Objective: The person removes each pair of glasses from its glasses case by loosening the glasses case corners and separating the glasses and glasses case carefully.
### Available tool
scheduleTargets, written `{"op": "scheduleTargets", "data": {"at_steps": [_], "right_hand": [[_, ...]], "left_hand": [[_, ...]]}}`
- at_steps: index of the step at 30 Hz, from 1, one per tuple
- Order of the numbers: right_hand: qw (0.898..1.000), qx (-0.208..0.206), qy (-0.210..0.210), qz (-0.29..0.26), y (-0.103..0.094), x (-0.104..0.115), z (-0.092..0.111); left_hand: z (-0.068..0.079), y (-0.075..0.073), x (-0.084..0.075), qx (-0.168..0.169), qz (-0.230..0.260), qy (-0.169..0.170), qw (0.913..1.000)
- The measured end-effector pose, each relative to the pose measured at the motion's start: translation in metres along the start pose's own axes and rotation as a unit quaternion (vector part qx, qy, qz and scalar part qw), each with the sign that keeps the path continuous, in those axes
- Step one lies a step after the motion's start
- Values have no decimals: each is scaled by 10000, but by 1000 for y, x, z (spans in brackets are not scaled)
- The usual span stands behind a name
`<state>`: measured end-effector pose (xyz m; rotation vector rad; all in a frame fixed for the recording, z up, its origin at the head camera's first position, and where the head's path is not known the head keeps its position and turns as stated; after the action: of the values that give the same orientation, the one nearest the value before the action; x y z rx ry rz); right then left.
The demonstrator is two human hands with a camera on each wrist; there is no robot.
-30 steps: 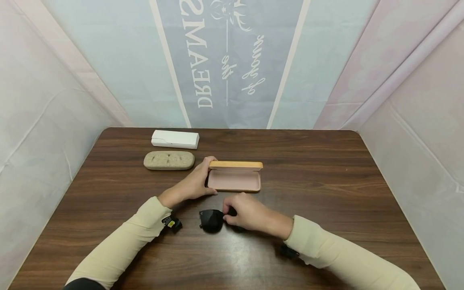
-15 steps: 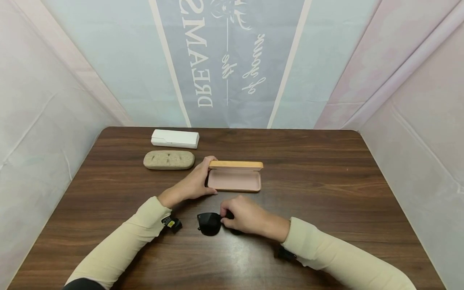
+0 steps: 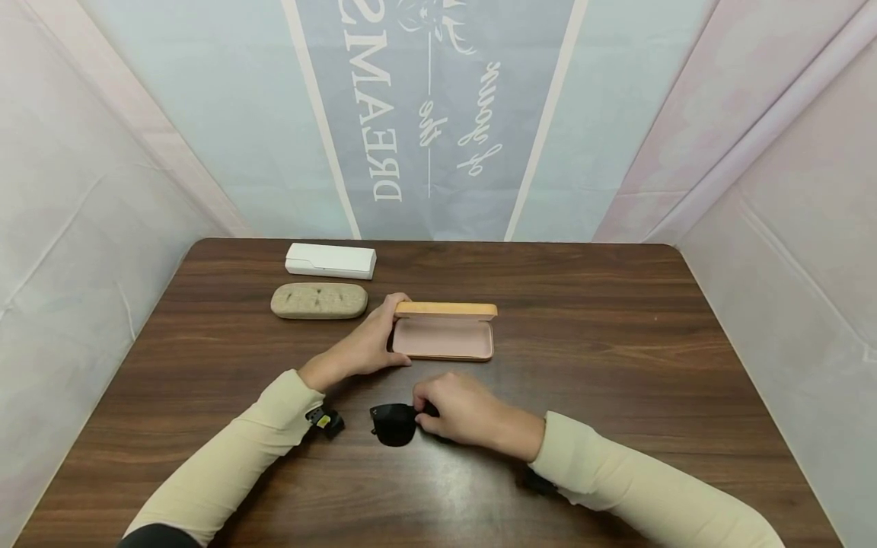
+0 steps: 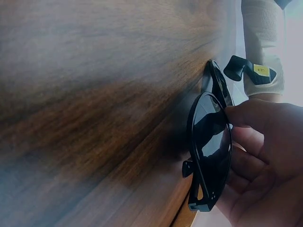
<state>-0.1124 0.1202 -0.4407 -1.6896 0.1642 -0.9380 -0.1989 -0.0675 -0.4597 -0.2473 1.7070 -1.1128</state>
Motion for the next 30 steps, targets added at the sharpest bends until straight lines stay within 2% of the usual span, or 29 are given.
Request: {"op": "scheduleTargets", "data": {"at_steps": [9,30], "right_hand": [[9990,-86,-77,434,4,3,0],[9991,63,-99,417,8,7,-2]], "left_hand": [[0,1,1,42,0,-69,10000],[1,1,1,-31,42,29,10000]]}}
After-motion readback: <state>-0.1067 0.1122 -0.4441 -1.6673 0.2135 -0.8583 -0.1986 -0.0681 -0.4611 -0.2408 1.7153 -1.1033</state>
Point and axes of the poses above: each hand's wrist, its own z-axis away from the middle knuckle, its own y-axis out of the palm, x = y × z, the point moved 2 cm from there along -z, towards the middle knuckle
